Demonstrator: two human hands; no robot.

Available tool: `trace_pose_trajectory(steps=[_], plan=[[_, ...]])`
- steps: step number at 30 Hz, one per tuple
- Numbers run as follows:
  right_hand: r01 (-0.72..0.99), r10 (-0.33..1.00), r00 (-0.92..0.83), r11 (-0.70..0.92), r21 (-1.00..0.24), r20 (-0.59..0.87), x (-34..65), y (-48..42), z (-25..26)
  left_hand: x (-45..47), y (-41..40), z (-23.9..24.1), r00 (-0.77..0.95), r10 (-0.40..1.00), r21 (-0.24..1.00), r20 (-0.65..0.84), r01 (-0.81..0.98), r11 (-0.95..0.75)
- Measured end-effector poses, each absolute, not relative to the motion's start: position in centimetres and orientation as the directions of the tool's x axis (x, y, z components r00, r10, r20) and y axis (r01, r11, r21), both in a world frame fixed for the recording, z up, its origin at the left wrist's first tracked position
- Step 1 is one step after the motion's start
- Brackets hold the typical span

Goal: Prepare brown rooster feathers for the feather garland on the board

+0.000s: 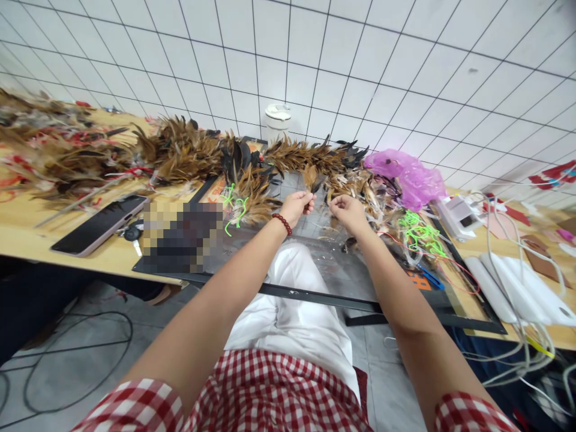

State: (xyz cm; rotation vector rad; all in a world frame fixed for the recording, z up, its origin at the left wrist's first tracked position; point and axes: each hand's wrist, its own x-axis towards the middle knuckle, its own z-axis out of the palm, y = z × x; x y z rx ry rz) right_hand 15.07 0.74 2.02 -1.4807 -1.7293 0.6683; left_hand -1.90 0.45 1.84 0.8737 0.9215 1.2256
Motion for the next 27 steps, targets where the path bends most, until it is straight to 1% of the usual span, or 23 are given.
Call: trace_pose_trajectory(steps=[1, 2, 4, 6, 8, 10, 12, 14, 15, 16, 18, 20, 21, 23, 26, 27], plan=[[0.436, 0.990, -0.038, 0.140, -0.889, 0.138, 15.0, 0.8, 2.1, -1.9, 0.4, 1.9, 0.101, 0.989, 0.918, -0.109, -0.372, 0.140], [0.283, 0.996, -0.041, 0.093, -0.955, 0.085, 14.9, 0.9, 2.3, -1.8, 0.4, 2.0, 0.104, 0.987, 0.915, -0.121, -0.374, 0.152], [0.030, 0.998, -0.054, 0.047, -0.998, 0.045, 14.7, 0.8, 2.6, -1.7, 0.2, 2.1, 0.112, 0.980, 0.904, -0.164, -0.379, 0.195], [-0.115, 0.996, -0.057, 0.057, -0.992, 0.064, 14.6, 0.6, 2.8, -1.5, 0.0, 2.3, 0.126, 0.968, 0.890, -0.219, -0.380, 0.251], [-0.158, 0.995, -0.068, 0.061, -0.986, 0.072, 14.5, 0.5, 2.8, -1.3, -0.3, 2.4, 0.165, 0.953, 0.879, -0.254, -0.371, 0.298], [-0.133, 0.994, -0.076, 0.062, -0.989, 0.072, 14.5, 0.6, 2.5, -1.1, -0.5, 2.5, 0.215, 0.939, 0.873, -0.267, -0.358, 0.330], [-0.056, 0.990, -0.092, 0.104, -0.993, 0.109, 14.5, 0.8, 2.0, -1.0, -0.5, 2.4, 0.251, 0.929, 0.870, -0.273, -0.347, 0.350], [0.096, 0.974, -0.116, 0.205, -0.974, 0.194, 14.6, 0.9, 1.7, -1.1, -0.4, 2.4, 0.264, 0.925, 0.869, -0.275, -0.343, 0.356], [0.207, 0.959, -0.125, 0.276, -0.939, 0.255, 14.6, 0.9, 1.7, -1.1, -0.4, 2.3, 0.267, 0.925, 0.868, -0.271, -0.347, 0.355], [0.328, 0.937, -0.137, 0.349, -0.878, 0.322, 14.7, 0.9, 1.7, -1.1, -0.3, 2.3, 0.271, 0.925, 0.867, -0.266, -0.352, 0.352], [0.546, 0.880, -0.180, 0.461, -0.700, 0.439, 14.7, 0.5, 2.1, -1.2, -0.3, 2.2, 0.273, 0.927, 0.865, -0.258, -0.363, 0.348], [0.665, 0.838, -0.240, 0.510, -0.546, 0.490, 14.6, 0.1, 2.5, -1.3, -0.3, 2.2, 0.277, 0.926, 0.867, -0.258, -0.357, 0.348], [0.688, 0.829, -0.266, 0.521, -0.506, 0.491, 14.6, -0.1, 2.7, -1.3, -0.4, 2.2, 0.283, 0.923, 0.870, -0.261, -0.345, 0.352], [0.700, 0.822, -0.292, 0.532, -0.476, 0.489, 14.6, -0.4, 2.8, -1.3, -0.4, 2.1, 0.307, 0.914, 0.877, -0.264, -0.318, 0.360], [0.684, 0.814, -0.307, 0.549, -0.480, 0.494, 14.7, -0.3, 2.6, -1.4, -0.3, 2.0, 0.354, 0.899, 0.885, -0.258, -0.286, 0.367], [0.683, 0.819, -0.283, 0.538, -0.495, 0.500, 14.8, -0.1, 2.4, -1.4, -0.2, 1.9, 0.361, 0.899, 0.889, -0.248, -0.284, 0.359]])
